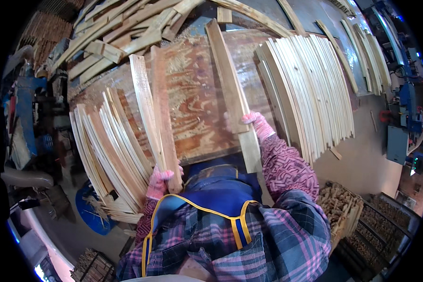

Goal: The person sorts and stacks thin wooden planks on a workbench. They pick up individual planks from a disorganized pile, inspect them, and place them into a neat, aligned stack.

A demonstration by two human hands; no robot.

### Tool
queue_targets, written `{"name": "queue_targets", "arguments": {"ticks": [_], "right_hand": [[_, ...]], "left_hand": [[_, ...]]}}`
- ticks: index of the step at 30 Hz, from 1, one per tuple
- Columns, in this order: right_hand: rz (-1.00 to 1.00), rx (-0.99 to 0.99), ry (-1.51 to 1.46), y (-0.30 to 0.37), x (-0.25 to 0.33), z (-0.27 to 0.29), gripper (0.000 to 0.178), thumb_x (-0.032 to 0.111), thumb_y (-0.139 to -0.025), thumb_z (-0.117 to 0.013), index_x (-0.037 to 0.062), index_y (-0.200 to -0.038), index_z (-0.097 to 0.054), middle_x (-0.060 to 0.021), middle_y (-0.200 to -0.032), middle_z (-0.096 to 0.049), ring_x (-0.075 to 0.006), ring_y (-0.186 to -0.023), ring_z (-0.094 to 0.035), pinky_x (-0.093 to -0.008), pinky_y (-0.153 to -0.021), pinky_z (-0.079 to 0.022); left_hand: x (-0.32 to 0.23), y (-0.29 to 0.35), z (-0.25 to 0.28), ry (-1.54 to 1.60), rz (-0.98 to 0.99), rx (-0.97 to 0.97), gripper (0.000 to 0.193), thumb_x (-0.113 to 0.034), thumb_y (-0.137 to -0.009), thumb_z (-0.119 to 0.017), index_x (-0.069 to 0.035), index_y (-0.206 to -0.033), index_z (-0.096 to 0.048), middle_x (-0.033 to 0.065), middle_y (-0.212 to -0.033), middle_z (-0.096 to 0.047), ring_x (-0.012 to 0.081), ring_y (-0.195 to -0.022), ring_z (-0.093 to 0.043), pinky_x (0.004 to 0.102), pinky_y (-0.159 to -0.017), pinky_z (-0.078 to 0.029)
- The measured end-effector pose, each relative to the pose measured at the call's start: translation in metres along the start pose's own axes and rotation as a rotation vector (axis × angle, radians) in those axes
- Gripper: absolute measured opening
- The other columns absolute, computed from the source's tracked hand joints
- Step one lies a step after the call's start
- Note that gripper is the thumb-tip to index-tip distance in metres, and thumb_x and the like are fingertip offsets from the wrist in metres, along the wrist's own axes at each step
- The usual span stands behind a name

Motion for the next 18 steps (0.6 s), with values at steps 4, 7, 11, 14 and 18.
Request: {"name": "queue_targets", "arguments": {"ticks": [4, 7, 11, 14, 18], "right_hand": [[0.029, 0.067, -0.069, 0.009, -0.053, -0.029, 0.08, 0.014, -0.065, -0.082, -0.006, -0.135, -0.049, -0.0181, -0.119, -0.062, -0.0355, -0.099, -0.067, -0.0445, -0.092, -0.056], [-0.044, 0.006, 0.151, 0.011, -0.072, -0.039, 0.078, 0.018, -0.066, -0.086, -0.003, -0.133, -0.054, -0.0151, -0.112, -0.066, -0.0304, -0.099, -0.067, -0.0416, -0.09, -0.056], [-0.176, -0.188, 0.875, -0.007, -0.093, -0.031, 0.063, 0.03, -0.077, -0.085, 0.0021, -0.129, -0.063, -0.0123, -0.105, -0.073, -0.0229, -0.096, -0.067, -0.0363, -0.088, -0.053], [-0.164, -0.149, 1.39, -0.036, -0.089, -0.031, 0.057, 0.049, -0.089, -0.069, 0.008, -0.129, -0.066, -0.0118, -0.109, -0.074, -0.0211, -0.097, -0.067, -0.0363, -0.089, -0.051], [-0.069, -0.358, 1.248, -0.08, -0.067, -0.054, 0.063, 0.055, -0.092, -0.062, 0.0114, -0.138, -0.059, -0.0155, -0.107, -0.073, -0.025, -0.092, -0.07, -0.0377, -0.088, -0.053]], "left_hand": [[0.024, -0.01, 0.038, -0.14, -0.102, -0.261, 0.103, 0.007, -0.069, -0.075, -0.02, -0.158, -0.029, 0.01, -0.114, -0.064, 0.0246, -0.086, -0.068, 0.0398, -0.072, -0.061], [0.023, -0.024, 0.025, -0.059, -0.165, -0.196, 0.11, 0.011, -0.071, -0.07, -0.025, -0.162, -0.02, 0.0114, -0.124, -0.06, 0.0238, -0.087, -0.068, 0.0357, -0.078, -0.06], [0.032, -0.057, -0.037, 0.089, -0.229, -0.158, 0.105, -0.002, -0.079, -0.079, -0.018, -0.161, -0.016, 0.0099, -0.126, -0.058, 0.0229, -0.104, -0.064, 0.0362, -0.089, -0.056], [0.04, -0.091, -0.059, 0.089, -0.278, -0.107, 0.104, -0.002, -0.076, -0.081, -0.014, -0.159, -0.02, 0.0075, -0.126, -0.06, 0.0211, -0.11, -0.062, 0.0348, -0.096, -0.053], [0.018, -0.059, -0.037, 0.09, -0.139, 0.01, 0.077, -0.007, -0.079, -0.077, -0.01, -0.145, -0.038, 0.0095, -0.117, -0.061, 0.022, -0.104, -0.065, 0.0373, -0.088, -0.057]]}}
Point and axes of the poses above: each hand's wrist, its own y-axis away from the middle knuckle, its own z-axis out of the back of the hand, x = y × z, the point moved 7 cm from there along -y, towards the middle knuckle
